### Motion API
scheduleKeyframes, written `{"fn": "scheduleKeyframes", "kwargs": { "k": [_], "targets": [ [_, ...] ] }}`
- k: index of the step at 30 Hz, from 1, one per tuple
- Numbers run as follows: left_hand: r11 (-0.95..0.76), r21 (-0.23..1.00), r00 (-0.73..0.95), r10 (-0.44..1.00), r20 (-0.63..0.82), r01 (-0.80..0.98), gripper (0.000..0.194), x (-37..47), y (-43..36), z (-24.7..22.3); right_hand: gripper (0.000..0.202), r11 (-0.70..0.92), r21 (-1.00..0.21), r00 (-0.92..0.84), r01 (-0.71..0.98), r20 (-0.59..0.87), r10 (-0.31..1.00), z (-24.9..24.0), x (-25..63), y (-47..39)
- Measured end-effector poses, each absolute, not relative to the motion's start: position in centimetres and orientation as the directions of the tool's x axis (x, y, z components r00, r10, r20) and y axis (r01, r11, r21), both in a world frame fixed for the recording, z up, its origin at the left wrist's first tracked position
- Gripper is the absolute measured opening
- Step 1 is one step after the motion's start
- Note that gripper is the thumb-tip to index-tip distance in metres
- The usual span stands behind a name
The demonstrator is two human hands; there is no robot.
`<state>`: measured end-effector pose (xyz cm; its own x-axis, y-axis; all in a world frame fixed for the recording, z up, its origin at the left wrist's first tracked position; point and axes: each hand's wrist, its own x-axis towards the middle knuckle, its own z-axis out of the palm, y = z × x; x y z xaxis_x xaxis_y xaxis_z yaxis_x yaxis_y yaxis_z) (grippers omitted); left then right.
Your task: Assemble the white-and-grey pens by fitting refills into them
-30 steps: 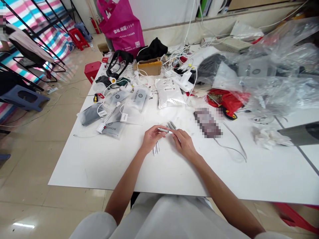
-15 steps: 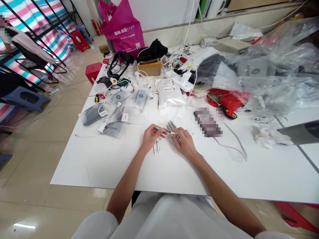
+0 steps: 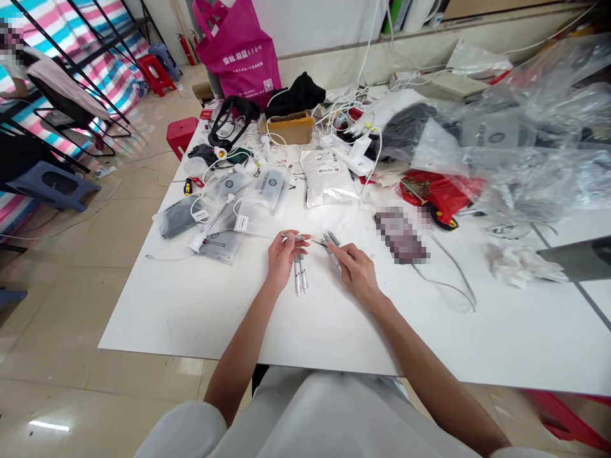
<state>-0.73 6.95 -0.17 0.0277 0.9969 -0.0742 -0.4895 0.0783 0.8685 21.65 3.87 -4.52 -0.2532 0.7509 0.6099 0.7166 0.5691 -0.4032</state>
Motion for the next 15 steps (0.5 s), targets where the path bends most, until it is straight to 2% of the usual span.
{"fn": "scheduleKeyframes", "kwargs": {
  "k": [8, 15],
  "targets": [
    [0.114, 0.898, 0.19, 0.981, -0.035, -0.424, 0.045, -0.4, 6.6, -0.1, 0.051, 0.574, -0.359, -0.28, 0.736, 0.611, 0.741, -4.5, 21.8, 4.0],
    [0.079, 0.885, 0.13, 0.991, -0.021, -0.458, 0.044, -0.5, 6.9, -0.6, 0.039, 0.567, -0.419, -0.245, 0.709, 0.607, 0.756, -3.4, 21.2, 3.8]
  ]
}}
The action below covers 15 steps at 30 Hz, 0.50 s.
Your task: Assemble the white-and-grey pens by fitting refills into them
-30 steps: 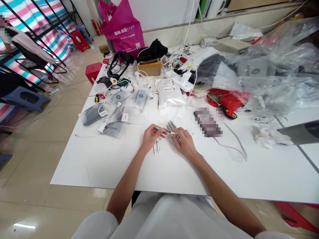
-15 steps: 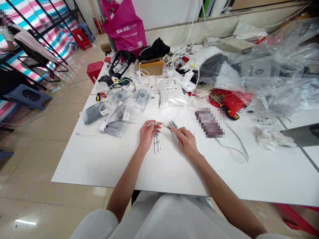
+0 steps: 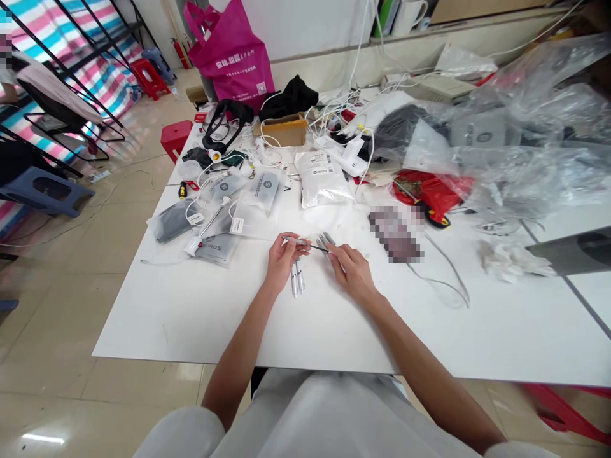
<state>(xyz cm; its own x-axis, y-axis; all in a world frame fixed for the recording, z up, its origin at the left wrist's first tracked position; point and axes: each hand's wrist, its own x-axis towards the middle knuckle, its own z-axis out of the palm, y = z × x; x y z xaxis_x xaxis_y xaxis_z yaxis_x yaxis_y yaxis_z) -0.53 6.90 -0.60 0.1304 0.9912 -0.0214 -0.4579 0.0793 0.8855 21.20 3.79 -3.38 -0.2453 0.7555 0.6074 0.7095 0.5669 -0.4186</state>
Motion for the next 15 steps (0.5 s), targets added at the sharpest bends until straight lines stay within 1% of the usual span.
{"fn": "scheduleKeyframes", "kwargs": {
  "k": [3, 6, 12, 15],
  "targets": [
    [0.065, 0.878, 0.087, 0.996, -0.027, -0.475, 0.045, -0.73, 7.14, -0.63, 0.031, 0.543, -0.449, -0.205, 0.709, 0.606, 0.769, -3.14, 21.08, 3.73],
    [0.063, 0.876, 0.086, 0.996, -0.025, -0.478, 0.044, -0.89, 7.24, -0.62, 0.027, 0.534, -0.458, -0.193, 0.711, 0.603, 0.774, -3.16, 21.04, 3.75],
    [0.045, 0.907, 0.152, 0.988, 0.022, -0.418, 0.039, -0.75, 6.93, -0.98, 0.024, 0.536, -0.432, -0.219, 0.725, 0.593, 0.775, -3.61, 21.0, 3.77],
    [0.039, 0.93, 0.197, 0.98, 0.036, -0.365, 0.036, -0.54, 6.63, -0.85, 0.02, 0.52, -0.458, -0.215, 0.721, 0.566, 0.796, -3.93, 21.01, 3.67]
  ]
}}
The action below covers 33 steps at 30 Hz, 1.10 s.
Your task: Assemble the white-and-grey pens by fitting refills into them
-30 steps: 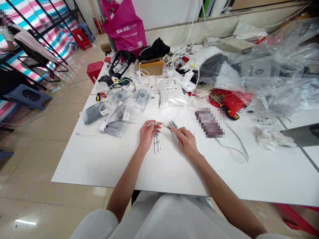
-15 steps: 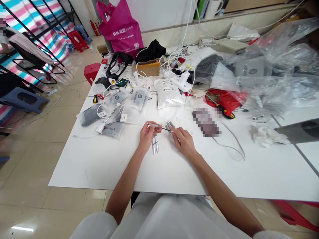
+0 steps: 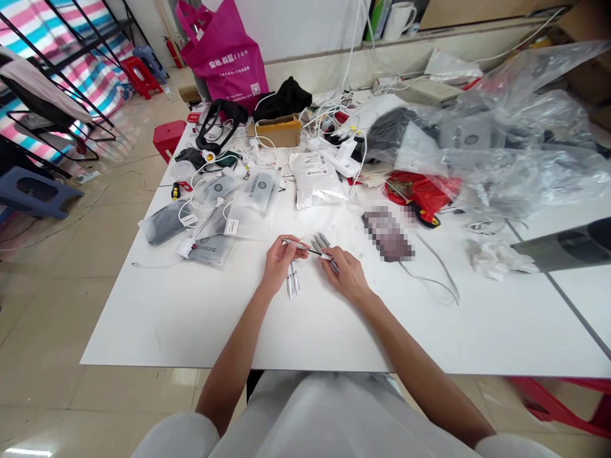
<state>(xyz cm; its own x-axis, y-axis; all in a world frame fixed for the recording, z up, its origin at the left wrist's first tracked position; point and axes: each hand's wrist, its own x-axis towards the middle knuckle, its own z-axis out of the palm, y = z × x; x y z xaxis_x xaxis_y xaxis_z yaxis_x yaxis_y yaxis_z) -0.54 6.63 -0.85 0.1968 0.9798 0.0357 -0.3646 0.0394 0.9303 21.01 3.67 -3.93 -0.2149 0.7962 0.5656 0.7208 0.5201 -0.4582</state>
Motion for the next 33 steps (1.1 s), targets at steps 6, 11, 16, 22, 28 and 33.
{"fn": "scheduleKeyframes", "kwargs": {
  "k": [6, 11, 16, 22, 28, 33],
  "targets": [
    [0.04, 0.952, 0.232, 0.972, 0.033, -0.302, 0.036, -0.3, 6.2, -0.1, 0.017, 0.499, -0.505, -0.191, 0.705, 0.541, 0.819, -4.1, 20.9, 3.5],
    [0.073, 0.97, 0.283, 0.959, -0.005, -0.23, 0.034, 0.1, 5.7, 0.0, 0.017, 0.559, -0.428, -0.282, 0.71, 0.554, 0.783, -3.7, 21.0, 3.6],
    [0.007, 0.99, 0.226, 0.974, 0.026, -0.141, 0.029, 0.4, 5.4, 0.0, 0.021, 0.586, -0.416, -0.328, 0.695, 0.542, 0.774, -3.5, 21.1, 3.6],
    [-0.037, 0.991, 0.117, 0.992, 0.052, -0.129, 0.03, 0.6, 5.6, -0.3, 0.017, 0.563, -0.478, -0.272, 0.674, 0.549, 0.791, -3.7, 20.8, 3.5],
    [-0.018, 0.993, 0.148, 0.988, 0.035, -0.115, 0.03, 0.4, 5.7, -0.5, 0.019, 0.587, -0.438, -0.329, 0.681, 0.533, 0.78, -3.3, 21.0, 3.5],
    [0.003, 0.993, 0.162, 0.987, 0.016, -0.116, 0.03, 0.4, 5.6, -0.6, 0.023, 0.586, -0.527, -0.33, 0.615, 0.503, 0.799, -3.0, 20.9, 3.3]
  ]
}}
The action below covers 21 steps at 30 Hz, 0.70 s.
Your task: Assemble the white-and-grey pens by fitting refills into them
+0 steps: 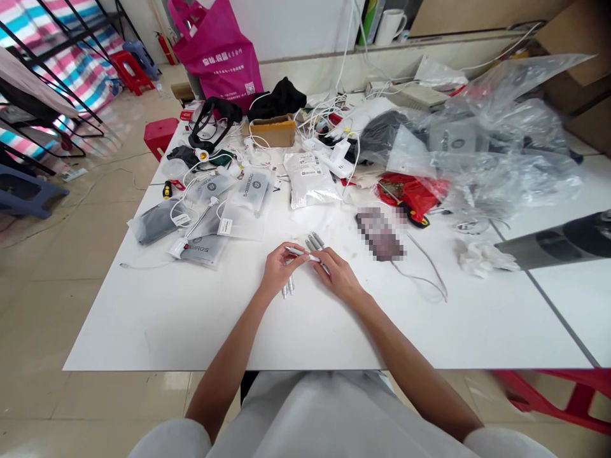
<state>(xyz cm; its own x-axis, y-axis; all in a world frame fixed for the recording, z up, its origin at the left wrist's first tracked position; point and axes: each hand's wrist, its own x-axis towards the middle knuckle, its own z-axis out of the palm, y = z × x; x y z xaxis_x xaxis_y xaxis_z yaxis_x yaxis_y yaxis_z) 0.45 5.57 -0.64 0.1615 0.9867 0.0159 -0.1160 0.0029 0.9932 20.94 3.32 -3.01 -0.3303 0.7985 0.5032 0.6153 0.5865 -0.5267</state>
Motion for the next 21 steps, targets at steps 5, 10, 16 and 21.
{"fn": "scheduleKeyframes", "kwargs": {
  "k": [5, 10, 16, 21],
  "targets": [
    [-0.013, 0.994, 0.194, 0.98, 0.033, -0.104, 0.027, 0.54, 5.48, -0.62, 0.019, 0.596, -0.541, -0.325, 0.594, 0.516, 0.793, -3.28, 21.08, 3.29],
    [-0.022, 0.998, 0.174, 0.984, 0.033, -0.066, 0.027, 0.46, 5.5, -0.74, 0.027, 0.59, -0.51, -0.329, 0.626, 0.513, 0.793, -3.1, 21.25, 3.43],
    [-0.052, 0.998, 0.18, 0.982, 0.058, -0.037, 0.026, 0.47, 5.48, -0.67, 0.033, 0.587, -0.548, -0.352, 0.596, 0.479, 0.804, -2.74, 21.13, 3.36],
    [-0.059, 0.998, 0.192, 0.98, 0.062, -0.021, 0.022, 0.44, 5.47, -0.51, 0.027, 0.581, -0.581, -0.337, 0.569, 0.48, 0.81, -2.97, 21.16, 3.35]
  ]
}}
